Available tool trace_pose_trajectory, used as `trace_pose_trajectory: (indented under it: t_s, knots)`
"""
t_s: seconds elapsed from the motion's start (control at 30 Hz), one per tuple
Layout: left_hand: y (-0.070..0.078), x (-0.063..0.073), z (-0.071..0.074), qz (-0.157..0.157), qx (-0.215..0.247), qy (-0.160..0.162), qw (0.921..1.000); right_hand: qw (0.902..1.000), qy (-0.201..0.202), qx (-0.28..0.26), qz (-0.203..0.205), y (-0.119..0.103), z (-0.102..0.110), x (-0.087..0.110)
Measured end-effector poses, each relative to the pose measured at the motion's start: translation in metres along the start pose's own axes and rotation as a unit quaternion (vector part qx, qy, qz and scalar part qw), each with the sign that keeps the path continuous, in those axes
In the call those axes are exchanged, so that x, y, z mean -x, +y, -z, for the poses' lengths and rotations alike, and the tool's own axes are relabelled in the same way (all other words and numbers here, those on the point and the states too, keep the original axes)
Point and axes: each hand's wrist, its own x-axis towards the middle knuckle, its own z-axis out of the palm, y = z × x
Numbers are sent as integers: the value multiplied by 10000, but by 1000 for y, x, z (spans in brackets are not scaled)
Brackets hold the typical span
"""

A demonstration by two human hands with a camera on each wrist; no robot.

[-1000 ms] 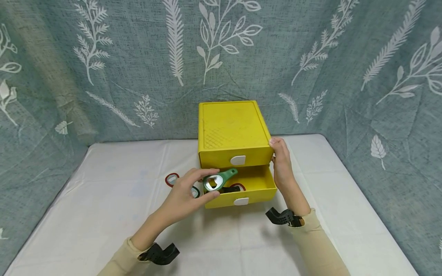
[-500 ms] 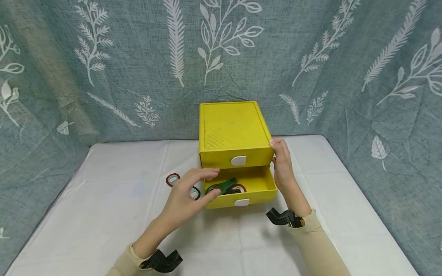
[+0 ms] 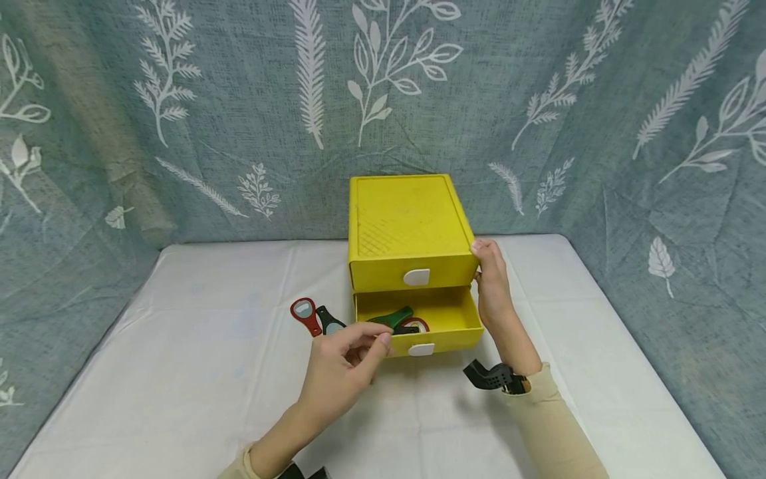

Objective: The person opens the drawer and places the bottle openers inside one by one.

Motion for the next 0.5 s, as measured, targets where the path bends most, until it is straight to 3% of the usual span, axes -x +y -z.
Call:
trace_pose_trajectory:
  t_s: [0.13, 0.27, 0.5]
  knots:
    - [1, 5, -9, 625, 74, -442, 9970, 10000, -12, -5, 7, 0, 0, 0]
    - [1, 9, -16, 1199, 67, -873, 9889, 10000, -13, -36, -5, 0, 1, 0]
    - [-6, 15, -26, 1587, 128, -1277, 9789, 10000, -20, -30, -1, 1, 2, 2]
